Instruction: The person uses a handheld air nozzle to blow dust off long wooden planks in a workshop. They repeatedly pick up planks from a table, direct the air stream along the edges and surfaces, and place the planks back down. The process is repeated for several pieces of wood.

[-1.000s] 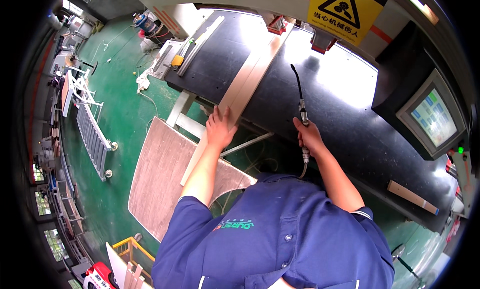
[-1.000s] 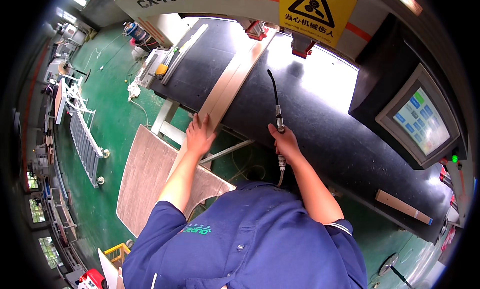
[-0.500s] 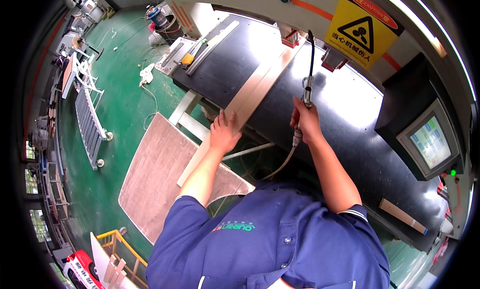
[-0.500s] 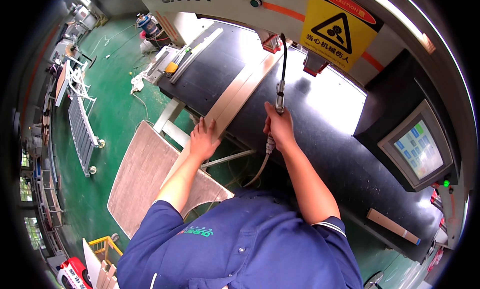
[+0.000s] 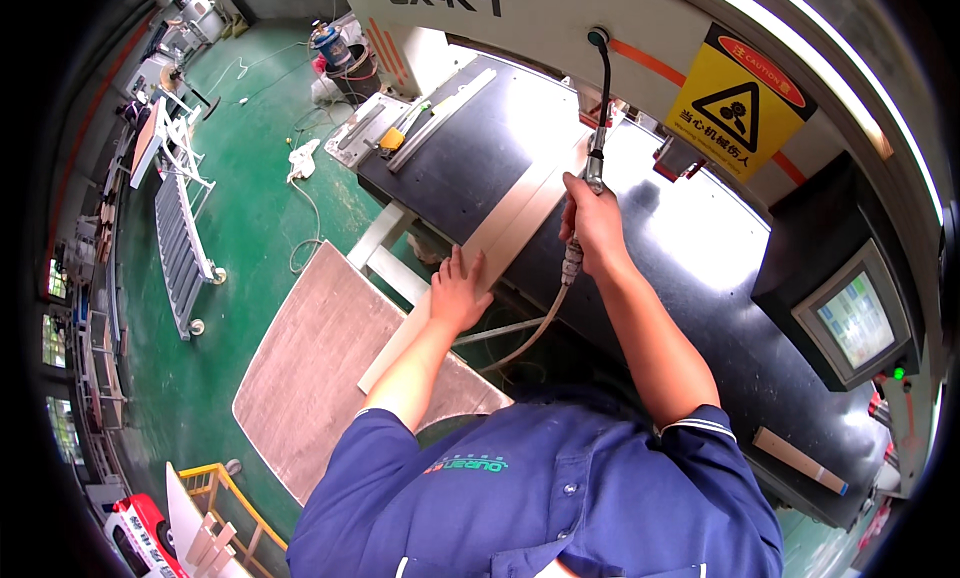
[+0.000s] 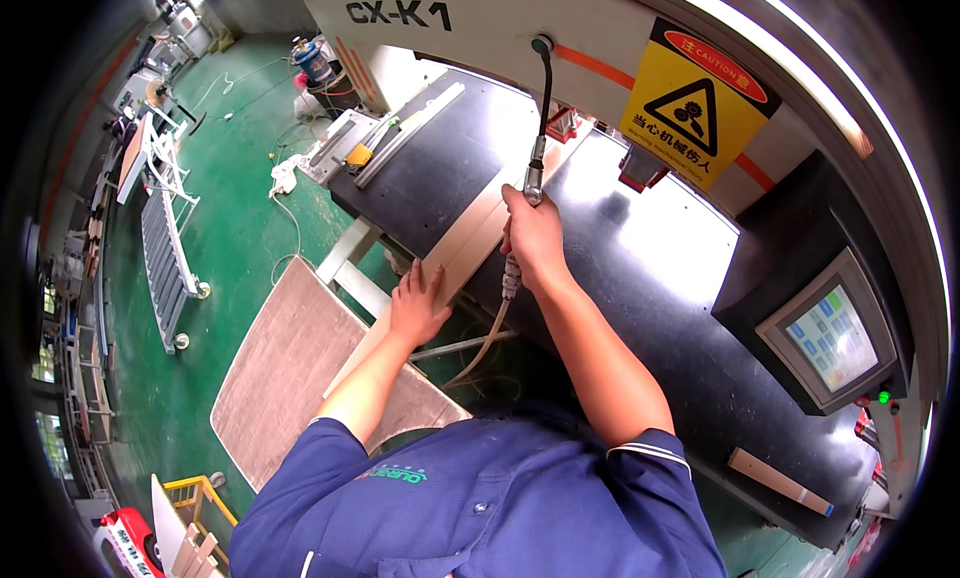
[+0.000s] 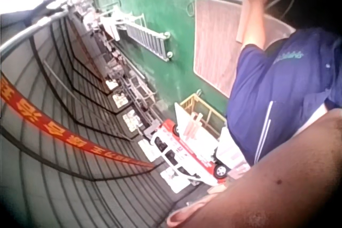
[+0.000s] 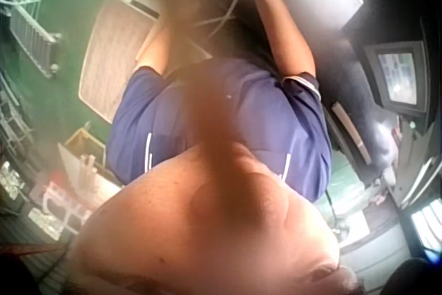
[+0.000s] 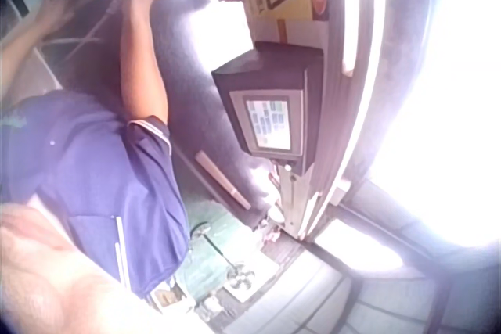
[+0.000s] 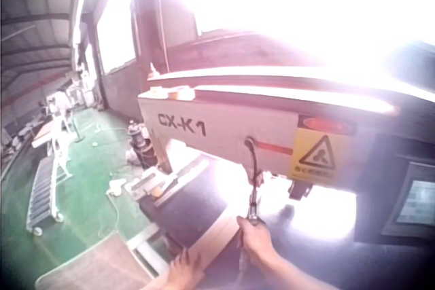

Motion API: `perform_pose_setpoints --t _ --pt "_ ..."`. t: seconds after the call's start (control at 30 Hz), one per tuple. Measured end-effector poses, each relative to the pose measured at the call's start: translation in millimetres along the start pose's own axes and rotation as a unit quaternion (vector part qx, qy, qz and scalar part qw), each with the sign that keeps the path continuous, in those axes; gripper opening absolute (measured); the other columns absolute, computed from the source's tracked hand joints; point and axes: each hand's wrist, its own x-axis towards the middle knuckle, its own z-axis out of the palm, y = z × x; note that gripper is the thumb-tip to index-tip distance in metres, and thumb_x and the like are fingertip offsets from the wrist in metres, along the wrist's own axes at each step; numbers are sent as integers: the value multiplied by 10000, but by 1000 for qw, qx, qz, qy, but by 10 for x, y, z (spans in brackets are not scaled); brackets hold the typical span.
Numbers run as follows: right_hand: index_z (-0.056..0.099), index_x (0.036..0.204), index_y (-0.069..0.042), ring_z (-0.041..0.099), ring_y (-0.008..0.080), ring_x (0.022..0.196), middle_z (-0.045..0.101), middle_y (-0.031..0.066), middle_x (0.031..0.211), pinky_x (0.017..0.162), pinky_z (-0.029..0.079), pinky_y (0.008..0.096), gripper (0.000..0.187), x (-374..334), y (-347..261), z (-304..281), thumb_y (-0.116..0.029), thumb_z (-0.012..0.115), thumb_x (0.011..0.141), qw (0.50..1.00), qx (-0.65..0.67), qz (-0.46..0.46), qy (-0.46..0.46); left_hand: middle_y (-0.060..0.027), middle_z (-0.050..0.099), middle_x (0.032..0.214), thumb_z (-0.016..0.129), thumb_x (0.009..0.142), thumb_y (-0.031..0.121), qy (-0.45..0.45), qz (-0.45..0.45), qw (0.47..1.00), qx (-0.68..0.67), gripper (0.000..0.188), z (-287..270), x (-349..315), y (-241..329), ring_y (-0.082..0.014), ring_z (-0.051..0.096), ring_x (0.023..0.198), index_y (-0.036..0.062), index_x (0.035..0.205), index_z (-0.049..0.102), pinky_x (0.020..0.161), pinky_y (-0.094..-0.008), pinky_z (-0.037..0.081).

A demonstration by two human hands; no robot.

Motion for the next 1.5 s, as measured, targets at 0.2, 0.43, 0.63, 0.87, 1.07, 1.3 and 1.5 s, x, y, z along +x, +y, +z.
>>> perform_pose_setpoints --t 0.2,0.43,0.63,0.87,1.07,1.3,1.5 --pt "521 856 -54 493 154 452 515 39 630 439 415 318 255 16 15 93 -278 626 920 999 44 28 -16 -261 244 1591 697 799 442 8 4 1000 -6 897 25 -3 -13 -436 349 1369 257 1574 284 1094 -512 312" --pt "517 802 -72 494 156 447 513 38 601 440 394 317 249 -7 -16 165 -269 607 925 998 50 32 -9 -259 239 1591 698 798 429 2 1 1000 -17 895 -7 1 -1 -423 332 1383 259 1575 289 1110 -505 294" --pt "519 790 -75 475 147 444 506 39 606 434 371 301 244 -95 -181 304 -260 603 923 987 136 87 -17 -268 249 1583 692 797 439 15 9 1000 -1 884 24 7 -7 -448 356 1350 245 1567 303 1083 -516 318" --pt "513 780 -63 474 160 450 497 57 600 425 373 303 220 -87 -270 489 -217 579 922 977 185 103 -23 -271 269 1574 677 797 446 28 15 999 11 872 85 12 -43 -452 384 1314 239 1562 313 1060 -520 339" --pt "508 764 -62 494 166 463 503 57 612 430 385 309 220 -135 1 299 -207 567 919 982 147 115 -41 -266 263 1579 688 799 445 14 11 1000 5 870 64 15 -6 -446 378 1321 244 1560 316 1066 -517 335" --pt "552 719 -63 548 190 467 555 68 596 417 402 306 289 -404 646 -201 -259 601 925 980 118 158 -29 -255 239 1596 702 803 452 1 -1 1000 17 881 42 28 13 -445 362 1341 250 1564 307 1077 -514 324" --pt "526 779 -99 513 171 427 507 37 563 393 377 290 234 -537 1114 -561 -249 625 927 955 188 223 58 -254 228 1600 696 811 445 -2 2 1000 27 875 44 26 -9 -449 355 1343 242 1566 304 1084 -516 314"
